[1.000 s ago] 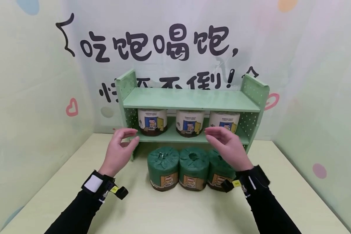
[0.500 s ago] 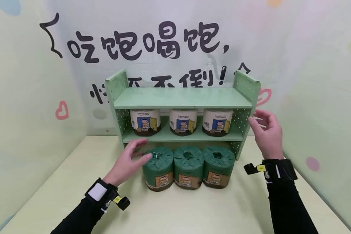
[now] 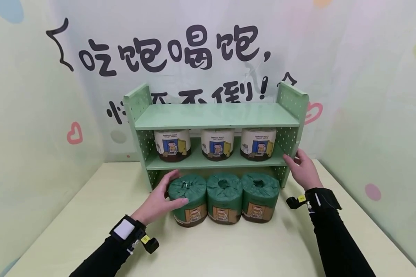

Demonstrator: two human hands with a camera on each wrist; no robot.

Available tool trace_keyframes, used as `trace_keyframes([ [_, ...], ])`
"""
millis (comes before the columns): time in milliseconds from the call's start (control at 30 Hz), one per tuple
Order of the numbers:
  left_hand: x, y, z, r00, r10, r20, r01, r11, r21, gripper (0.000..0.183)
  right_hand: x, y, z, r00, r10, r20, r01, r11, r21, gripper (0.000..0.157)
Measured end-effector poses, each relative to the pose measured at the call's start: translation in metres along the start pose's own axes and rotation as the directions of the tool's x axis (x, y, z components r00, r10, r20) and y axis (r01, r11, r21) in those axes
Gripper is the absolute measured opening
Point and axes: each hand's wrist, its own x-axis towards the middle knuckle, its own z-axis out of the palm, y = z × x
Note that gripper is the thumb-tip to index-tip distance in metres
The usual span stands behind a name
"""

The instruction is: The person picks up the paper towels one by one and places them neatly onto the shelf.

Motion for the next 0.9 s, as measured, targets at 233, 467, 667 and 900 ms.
trace_keyframes([
  [233,-0.004,0.009,0.003,0.996,-0.081,0.024,0.081,0.997,0.007,0.107,0.0,0.008,0.004,1.0,0.006,-0.021,-0.008,0.996,-0.094,0.045],
  [467,-0.002,0.002,0.005,0.993,-0.113,0.044,0.112,0.994,0.018,0.119,0.001,0.01,0.007,0.999,-0.004,-0.042,-0.002,0.988,-0.156,0.042],
  [667,0.002,-0.021,0.005,0.994,-0.097,0.055,0.095,0.995,0.022,0.12,0.0,0.012,0.008,0.999,0.001,-0.043,-0.007,0.989,-0.148,0.042],
  [900,0.001,-0.018,0.001,0.993,-0.078,0.085,0.075,0.996,0.037,0.116,-0.001,0.01,0.008,0.999,0.003,-0.044,-0.009,0.99,-0.141,0.043],
])
